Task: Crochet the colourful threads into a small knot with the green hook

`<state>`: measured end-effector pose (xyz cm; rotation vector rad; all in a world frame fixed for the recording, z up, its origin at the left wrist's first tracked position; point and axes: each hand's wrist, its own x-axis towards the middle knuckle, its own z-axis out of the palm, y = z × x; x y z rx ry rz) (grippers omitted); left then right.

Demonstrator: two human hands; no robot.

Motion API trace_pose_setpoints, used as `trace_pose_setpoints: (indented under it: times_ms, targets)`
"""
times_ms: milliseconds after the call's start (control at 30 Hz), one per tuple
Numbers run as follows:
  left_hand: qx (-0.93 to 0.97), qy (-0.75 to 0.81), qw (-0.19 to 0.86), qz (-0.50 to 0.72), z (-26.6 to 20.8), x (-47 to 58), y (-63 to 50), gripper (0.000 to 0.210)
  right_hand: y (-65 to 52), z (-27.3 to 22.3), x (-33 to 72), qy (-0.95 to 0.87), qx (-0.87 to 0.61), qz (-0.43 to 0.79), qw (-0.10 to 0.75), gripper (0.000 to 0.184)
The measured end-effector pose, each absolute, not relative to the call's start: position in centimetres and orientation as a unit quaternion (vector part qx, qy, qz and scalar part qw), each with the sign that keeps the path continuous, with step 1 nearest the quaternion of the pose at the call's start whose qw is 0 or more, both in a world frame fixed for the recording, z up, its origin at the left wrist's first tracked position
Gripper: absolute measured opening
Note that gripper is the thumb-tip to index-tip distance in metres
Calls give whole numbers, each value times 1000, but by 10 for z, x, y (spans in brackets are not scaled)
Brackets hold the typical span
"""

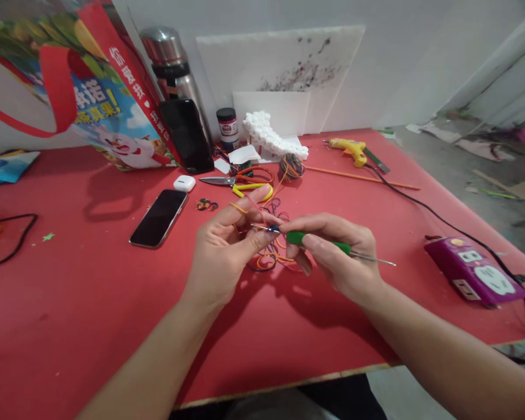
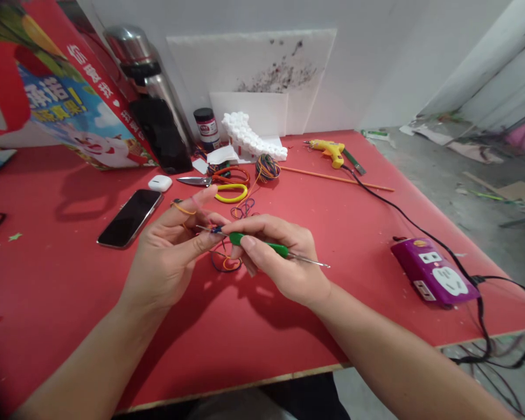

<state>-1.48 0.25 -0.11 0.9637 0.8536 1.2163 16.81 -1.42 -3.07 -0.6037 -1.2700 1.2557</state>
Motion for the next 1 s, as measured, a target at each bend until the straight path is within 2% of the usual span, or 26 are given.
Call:
trace_pose_setpoints:
  times_ms: [233,400,567,667,800,1000]
  targets:
    - [423,377,614,550,0,-15,3,50,-9,-25,169,-485,-262,586,594,15]
    - [406,370,643,534,1,-15,7,54,-11,-23,168,-483,-238,604,587,16]
    - [388,368,669,516,-1,-17,8,60,-14,-25,172,-539,-219,582,568,20]
    - [378,371,664,528,-1,-15,7,62,-14,-25,171,-534,-242,560,585,20]
    - [379,378,639,553,-1,-11,4,59,-13,-26,164,-497,-267,548,618,18]
    - [382,374,633,560,-1,-11,3,56,-12,-27,163,-495,-247,567,610,20]
